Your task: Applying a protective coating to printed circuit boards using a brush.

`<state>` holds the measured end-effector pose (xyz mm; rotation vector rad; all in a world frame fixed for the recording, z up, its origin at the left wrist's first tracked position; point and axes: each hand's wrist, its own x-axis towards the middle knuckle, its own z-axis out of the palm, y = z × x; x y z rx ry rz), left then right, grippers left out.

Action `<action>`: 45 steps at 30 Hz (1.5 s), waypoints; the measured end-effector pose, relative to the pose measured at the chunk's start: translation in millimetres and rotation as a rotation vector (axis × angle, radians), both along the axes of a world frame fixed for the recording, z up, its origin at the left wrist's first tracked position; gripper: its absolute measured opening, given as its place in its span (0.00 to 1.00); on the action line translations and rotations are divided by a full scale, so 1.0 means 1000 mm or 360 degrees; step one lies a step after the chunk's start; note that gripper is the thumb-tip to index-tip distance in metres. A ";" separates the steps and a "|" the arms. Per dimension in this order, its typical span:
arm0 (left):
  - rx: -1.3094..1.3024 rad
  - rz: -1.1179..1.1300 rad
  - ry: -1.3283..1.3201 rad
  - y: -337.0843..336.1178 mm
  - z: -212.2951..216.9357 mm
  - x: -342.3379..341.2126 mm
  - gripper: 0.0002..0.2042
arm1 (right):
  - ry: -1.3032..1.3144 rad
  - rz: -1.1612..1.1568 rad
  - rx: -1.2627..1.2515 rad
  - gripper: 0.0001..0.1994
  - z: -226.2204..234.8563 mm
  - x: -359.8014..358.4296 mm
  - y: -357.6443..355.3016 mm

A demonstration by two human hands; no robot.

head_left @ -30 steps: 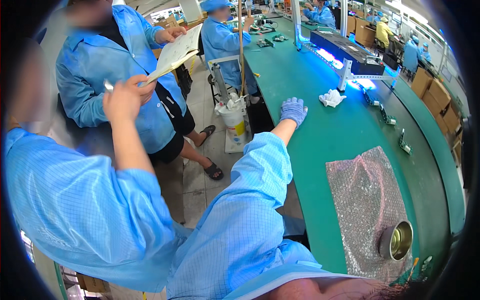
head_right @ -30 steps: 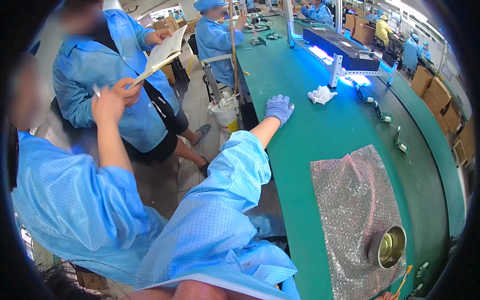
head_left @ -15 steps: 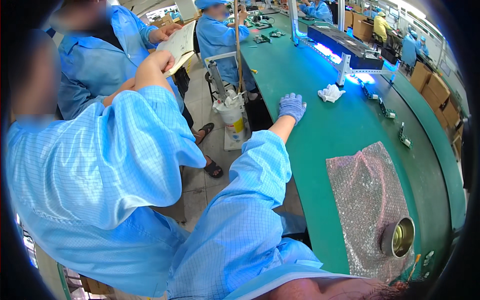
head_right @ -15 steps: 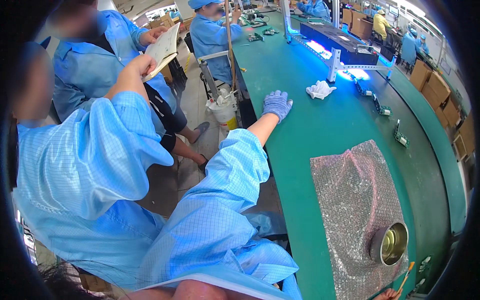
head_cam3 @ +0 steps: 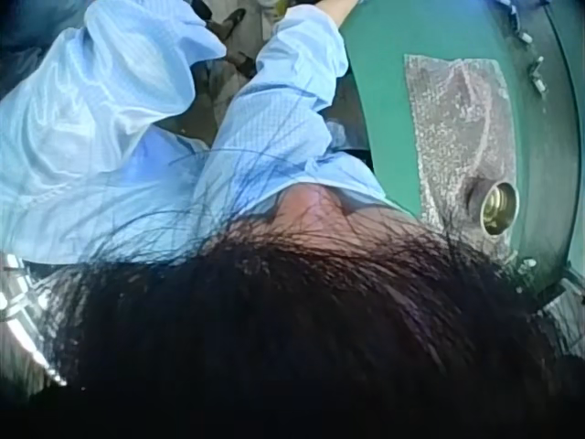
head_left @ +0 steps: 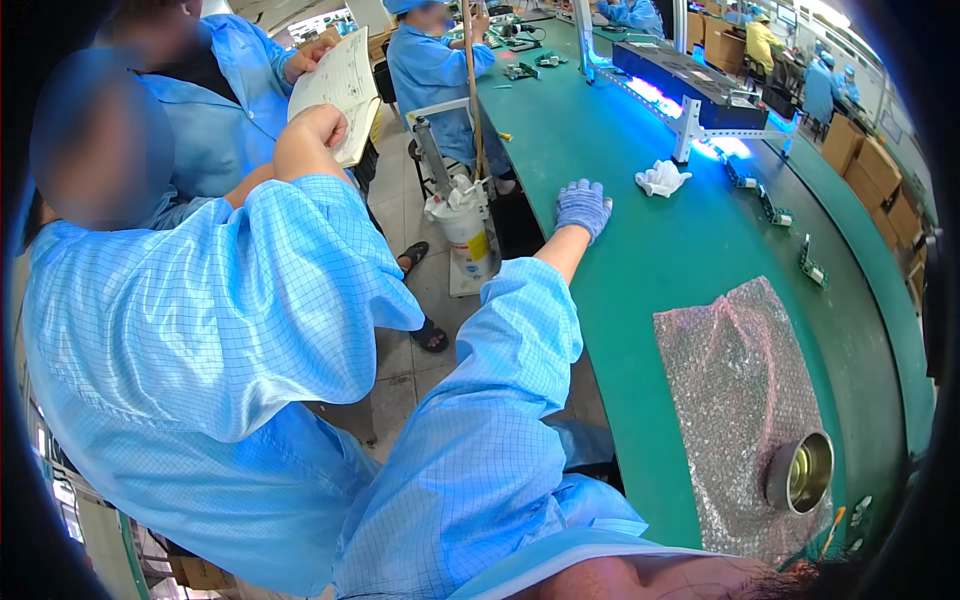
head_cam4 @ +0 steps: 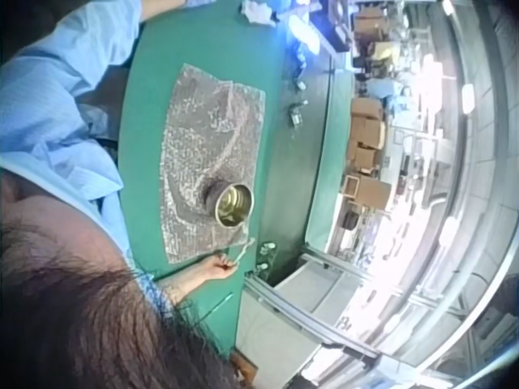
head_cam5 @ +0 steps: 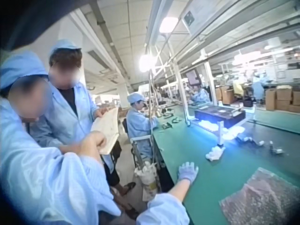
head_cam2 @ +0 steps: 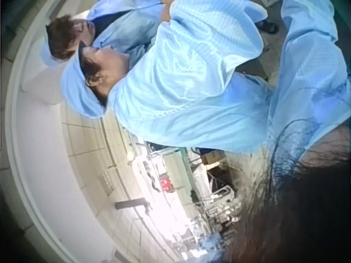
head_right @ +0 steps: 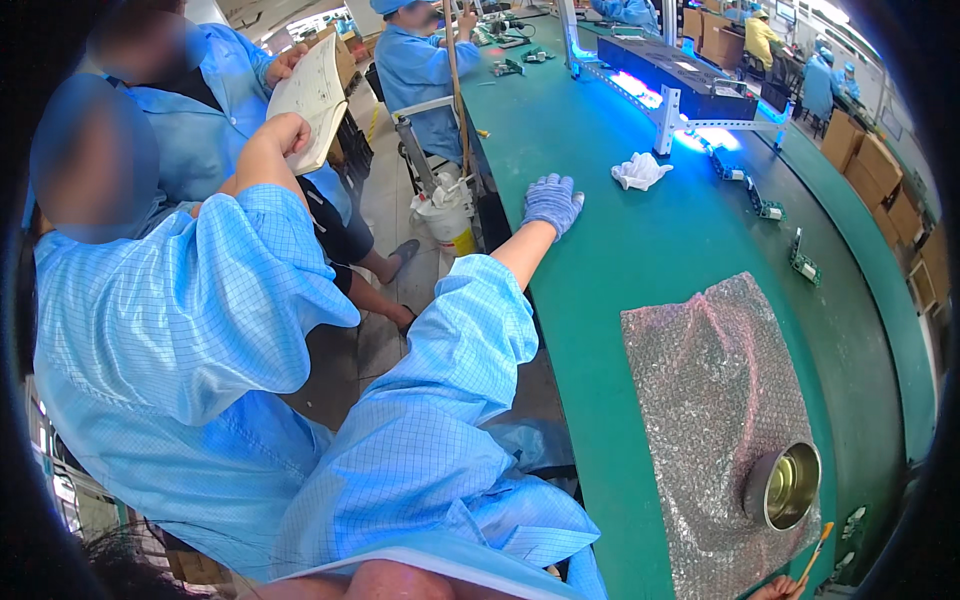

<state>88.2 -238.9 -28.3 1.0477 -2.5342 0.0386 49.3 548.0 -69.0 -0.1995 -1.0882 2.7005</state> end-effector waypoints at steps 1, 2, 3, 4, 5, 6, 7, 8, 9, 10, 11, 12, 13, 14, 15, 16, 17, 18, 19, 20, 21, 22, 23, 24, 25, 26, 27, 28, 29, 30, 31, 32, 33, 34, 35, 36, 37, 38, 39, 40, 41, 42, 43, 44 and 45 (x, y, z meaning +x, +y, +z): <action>-0.0007 0.0006 -0.0001 0.000 0.000 0.000 0.20 | 0.0015 0.0011 -0.0054 0.12 -0.001 0.000 0.000; -0.0005 0.0006 -0.0005 0.000 0.000 0.000 0.20 | 0.0011 0.0010 -0.0052 0.12 -0.001 -0.001 0.000; -0.0003 0.0009 -0.0012 0.000 0.000 0.000 0.20 | 0.0043 0.0005 -0.0003 0.12 -0.001 -0.002 -0.002; 0.0001 0.0011 -0.0016 0.000 0.000 0.000 0.20 | 0.0077 0.0000 0.0048 0.12 -0.001 -0.003 -0.002; 0.0004 0.0010 -0.0018 0.000 0.001 0.000 0.20 | 0.0076 -0.0001 0.0051 0.12 -0.002 -0.003 -0.002; 0.0014 0.0011 -0.0023 0.000 0.001 0.001 0.20 | 0.0064 0.0005 0.0027 0.12 -0.003 -0.004 0.000; 0.0025 0.0008 -0.0027 0.001 0.002 0.000 0.20 | 0.0053 0.0006 0.0004 0.12 -0.004 -0.004 0.004; 0.0029 0.0003 -0.0026 0.002 0.002 -0.001 0.20 | 0.0054 0.0001 0.0008 0.12 -0.009 -0.008 0.009; 0.0009 -0.0001 -0.0023 0.003 0.003 -0.001 0.20 | 0.0313 0.0515 -0.0383 0.12 -0.015 -0.014 0.015; -0.0014 0.0004 -0.0027 0.002 0.003 0.000 0.20 | 0.0562 0.1036 -0.0781 0.12 -0.016 -0.016 0.011; -0.0014 0.0007 -0.0033 0.001 0.003 0.002 0.20 | 0.0555 0.1038 -0.0784 0.12 -0.016 -0.014 0.011; -0.0020 0.0010 -0.0037 0.001 0.003 0.003 0.20 | 0.0273 0.0503 -0.0425 0.12 -0.014 -0.011 0.011; -0.0023 0.0006 -0.0036 0.001 0.003 0.003 0.20 | -0.0004 -0.0034 -0.0059 0.13 -0.009 -0.006 0.008; -0.0022 0.0003 -0.0037 0.001 0.003 0.002 0.20 | -0.0005 -0.0037 -0.0058 0.13 -0.006 -0.004 0.007; -0.0031 0.0007 -0.0037 0.002 0.003 0.002 0.20 | -0.0003 -0.0010 -0.0067 0.13 -0.004 -0.002 0.006; -0.0040 0.0010 -0.0037 0.002 0.003 0.001 0.20 | 0.0000 0.0018 -0.0076 0.13 -0.003 0.000 0.006; -0.0039 0.0006 -0.0038 0.003 0.003 0.000 0.20 | -0.0002 0.0013 -0.0075 0.13 -0.005 0.000 0.008; -0.0019 -0.0006 -0.0039 0.004 0.002 -0.002 0.20 | 0.0015 0.0000 -0.0061 0.13 -0.006 0.000 0.014; -0.0011 0.0000 -0.0047 0.003 0.002 0.000 0.20 | 0.0024 0.0005 -0.0060 0.13 -0.007 -0.002 0.013; -0.0012 0.0007 -0.0051 0.002 0.002 0.002 0.20 | 0.0020 0.0012 -0.0061 0.13 -0.008 -0.003 0.011; -0.0019 0.0013 -0.0050 0.001 0.002 0.004 0.20 | 0.0003 0.0016 -0.0071 0.13 -0.007 -0.004 0.010; -0.0026 0.0009 -0.0047 0.002 0.002 0.003 0.20 | -0.0010 0.0012 -0.0082 0.13 -0.007 -0.003 0.010; -0.0026 0.0008 -0.0050 0.002 0.002 0.002 0.20 | -0.0014 0.0010 -0.0082 0.13 -0.007 -0.003 0.010; -0.0035 0.0006 -0.0046 0.002 0.002 0.001 0.21 | -0.0018 0.0009 -0.0084 0.13 -0.008 -0.003 0.012; -0.0044 0.0006 -0.0036 0.001 0.001 0.001 0.21 | -0.0016 0.0011 -0.0085 0.13 -0.008 -0.003 0.013; -0.0043 0.0008 -0.0033 0.000 0.001 0.001 0.21 | -0.0013 0.0013 -0.0084 0.13 -0.010 -0.004 0.016; -0.0038 0.0008 -0.0011 -0.001 0.000 0.000 0.20 | 0.0015 0.0017 -0.0060 0.13 -0.012 -0.005 0.019; -0.0034 0.0007 0.0005 -0.001 -0.001 0.000 0.19 | 0.0037 0.0021 -0.0038 0.13 -0.013 -0.006 0.019; -0.0034 0.0010 0.0001 -0.002 -0.001 -0.001 0.19 | 0.0034 0.0024 -0.0038 0.13 -0.013 -0.006 0.019; -0.0036 0.0009 -0.0007 -0.002 -0.002 -0.001 0.19 | -0.0003 -0.0024 -0.0039 0.12 -0.013 -0.006 0.018; -0.0035 0.0007 -0.0009 -0.002 -0.002 -0.001 0.19 | -0.0035 -0.0074 -0.0038 0.12 -0.011 -0.005 0.016; -0.0034 0.0009 -0.0007 -0.002 -0.002 -0.001 0.19 | -0.0033 -0.0072 -0.0036 0.12 -0.009 -0.004 0.013; -0.0026 0.0010 -0.0013 -0.002 -0.001 -0.001 0.19 | -0.0033 -0.0111 -0.0006 0.12 -0.007 -0.003 0.010; -0.0017 0.0009 -0.0021 -0.002 -0.001 -0.001 0.19 | -0.0035 -0.0153 0.0025 0.12 -0.005 -0.002 0.008; -0.0016 0.0009 -0.0019 -0.002 0.000 -0.001 0.19 | -0.0033 -0.0153 0.0026 0.12 -0.007 -0.003 0.011; -0.0015 0.0008 -0.0020 -0.002 0.000 -0.002 0.19 | -0.0051 -0.0146 0.0010 0.12 -0.010 -0.006 0.017; -0.0015 0.0008 -0.0020 -0.002 0.000 -0.001 0.19 | -0.0069 -0.0138 -0.0006 0.12 -0.012 -0.007 0.019; -0.0014 0.0010 -0.0018 -0.002 0.001 0.000 0.19 | -0.0067 -0.0136 -0.0006 0.12 -0.013 -0.008 0.020; -0.0014 0.0011 -0.0021 -0.002 0.001 0.000 0.19 | -0.0064 -0.0131 -0.0027 0.12 -0.014 -0.009 0.021; -0.0012 0.0010 -0.0026 -0.002 0.002 0.000 0.19 | -0.0065 -0.0128 -0.0047 0.12 -0.013 -0.007 0.020; -0.0012 0.0008 -0.0027 -0.001 0.002 0.000 0.19 | -0.0066 -0.0130 -0.0046 0.12 -0.011 -0.006 0.018; -0.0018 0.0008 -0.0039 0.000 0.003 0.000 0.20 | -0.0063 -0.0143 -0.0030 0.12 -0.010 -0.005 0.015; -0.0024 0.0009 -0.0050 0.000 0.002 0.000 0.21 | -0.0060 -0.0155 -0.0013 0.12 -0.008 -0.004 0.013; -0.0022 0.0008 -0.0049 0.000 0.002 0.000 0.21 | -0.0059 -0.0157 -0.0012 0.12 -0.009 -0.004 0.014; -0.0024 0.0003 -0.0038 0.000 0.003 -0.001 0.21 | -0.0037 -0.0117 -0.0003 0.12 -0.010 -0.004 0.017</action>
